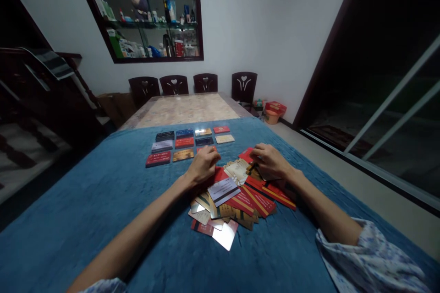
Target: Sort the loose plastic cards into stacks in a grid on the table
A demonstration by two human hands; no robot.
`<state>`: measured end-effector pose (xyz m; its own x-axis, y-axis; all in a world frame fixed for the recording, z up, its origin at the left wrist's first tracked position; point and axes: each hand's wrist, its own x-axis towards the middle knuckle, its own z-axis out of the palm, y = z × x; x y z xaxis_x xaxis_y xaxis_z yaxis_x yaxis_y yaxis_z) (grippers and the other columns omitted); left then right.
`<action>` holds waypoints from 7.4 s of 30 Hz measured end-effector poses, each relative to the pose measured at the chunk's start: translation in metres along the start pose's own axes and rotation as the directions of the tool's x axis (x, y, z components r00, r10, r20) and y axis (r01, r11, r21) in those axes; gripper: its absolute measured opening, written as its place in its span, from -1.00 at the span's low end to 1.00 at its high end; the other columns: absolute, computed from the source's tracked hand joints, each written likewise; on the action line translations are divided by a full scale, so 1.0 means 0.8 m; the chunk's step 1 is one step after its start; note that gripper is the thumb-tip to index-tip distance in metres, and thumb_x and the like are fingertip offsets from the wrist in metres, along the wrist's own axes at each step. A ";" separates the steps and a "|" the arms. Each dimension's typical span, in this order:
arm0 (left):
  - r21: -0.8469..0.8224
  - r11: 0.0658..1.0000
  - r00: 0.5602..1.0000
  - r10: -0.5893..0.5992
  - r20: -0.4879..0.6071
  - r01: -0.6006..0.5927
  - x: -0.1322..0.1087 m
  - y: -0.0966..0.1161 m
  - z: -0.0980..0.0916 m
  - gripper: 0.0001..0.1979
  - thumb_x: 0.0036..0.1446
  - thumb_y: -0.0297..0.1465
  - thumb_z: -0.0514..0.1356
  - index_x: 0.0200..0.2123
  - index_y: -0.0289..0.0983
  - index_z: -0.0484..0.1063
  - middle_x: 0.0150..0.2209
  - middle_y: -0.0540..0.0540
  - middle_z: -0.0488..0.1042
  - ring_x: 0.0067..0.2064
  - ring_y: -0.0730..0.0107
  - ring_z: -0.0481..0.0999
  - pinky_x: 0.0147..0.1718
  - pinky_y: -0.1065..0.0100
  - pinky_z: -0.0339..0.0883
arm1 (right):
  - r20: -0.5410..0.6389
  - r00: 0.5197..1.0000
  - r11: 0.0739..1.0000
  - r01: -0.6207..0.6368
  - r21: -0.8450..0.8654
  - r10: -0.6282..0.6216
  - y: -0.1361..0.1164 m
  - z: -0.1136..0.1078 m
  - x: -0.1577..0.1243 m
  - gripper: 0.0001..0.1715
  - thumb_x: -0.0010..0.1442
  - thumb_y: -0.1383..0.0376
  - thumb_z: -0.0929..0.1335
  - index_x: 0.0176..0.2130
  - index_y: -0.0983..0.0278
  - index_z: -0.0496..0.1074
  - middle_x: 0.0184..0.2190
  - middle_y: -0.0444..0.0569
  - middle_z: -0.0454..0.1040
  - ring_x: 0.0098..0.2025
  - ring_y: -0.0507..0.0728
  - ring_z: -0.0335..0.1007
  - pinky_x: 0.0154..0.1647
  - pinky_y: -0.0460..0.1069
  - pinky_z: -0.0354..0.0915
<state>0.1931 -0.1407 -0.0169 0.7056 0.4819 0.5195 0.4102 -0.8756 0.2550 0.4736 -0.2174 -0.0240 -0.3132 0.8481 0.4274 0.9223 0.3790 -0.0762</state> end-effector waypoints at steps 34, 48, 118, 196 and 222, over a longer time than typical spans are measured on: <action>0.076 0.967 0.845 0.174 0.506 -0.245 0.059 0.116 0.064 -0.79 0.31 -0.30 0.09 -0.10 -0.19 0.46 0.06 -0.21 0.42 0.10 0.01 0.29 -0.04 0.00 0.22 | 0.379 0.914 0.983 -0.175 0.050 0.144 0.019 -0.052 -0.041 -0.61 -0.06 0.35 0.42 -0.16 0.22 0.62 -0.19 0.11 0.52 -0.10 0.27 0.40 -0.03 0.09 0.27; 0.002 0.994 0.868 0.095 0.487 -0.110 0.063 0.102 0.047 -0.86 0.20 -0.30 0.24 -0.31 -0.27 0.47 -0.13 -0.18 0.50 -0.02 0.12 0.38 0.00 0.06 0.20 | 0.371 0.926 0.980 -0.133 0.150 0.069 0.003 -0.048 -0.036 -0.56 0.06 0.17 0.47 -0.05 0.24 0.56 -0.12 0.11 0.48 -0.09 0.27 0.33 0.03 0.19 0.19; 0.235 0.972 0.916 -0.066 0.396 -0.031 0.066 0.075 0.030 -0.71 0.24 -0.42 0.05 0.03 -0.27 0.27 -0.08 -0.24 0.48 -0.09 0.09 0.50 -0.13 0.18 0.32 | -0.079 0.991 0.989 -0.099 0.106 0.108 -0.002 0.008 -0.036 -0.62 0.33 0.31 0.23 0.10 0.25 0.39 -0.27 0.06 0.41 -0.22 0.18 0.30 -0.19 0.02 0.30; 0.367 0.920 0.875 -0.285 0.392 0.136 0.143 -0.091 0.032 -0.78 0.04 -0.47 0.17 -0.20 -0.35 0.49 -0.07 -0.27 0.45 -0.06 0.10 0.48 -0.06 0.24 0.38 | 0.508 0.850 0.982 -0.055 -0.179 0.140 0.036 0.023 0.195 -0.63 0.18 0.27 0.38 0.00 0.28 0.48 -0.04 0.13 0.56 -0.07 0.20 0.51 -0.22 -0.09 0.28; 0.379 0.916 0.793 -0.328 0.514 0.133 0.164 -0.078 0.038 -0.76 -0.09 -0.58 0.18 -0.31 -0.37 0.56 -0.33 -0.20 0.60 -0.31 0.28 0.54 -0.32 0.42 0.33 | 0.599 0.775 0.972 -0.084 -0.219 0.201 0.032 0.047 0.219 -0.65 0.19 0.35 0.34 -0.04 0.39 0.55 -0.07 0.23 0.60 -0.04 0.22 0.53 -0.12 -0.06 0.36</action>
<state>0.2779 -0.0215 0.0102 0.7219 0.6861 -0.0904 0.6885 -0.7252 -0.0062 0.4337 -0.0457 0.0152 -0.1928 0.9553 -0.2242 0.9723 0.2167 0.0872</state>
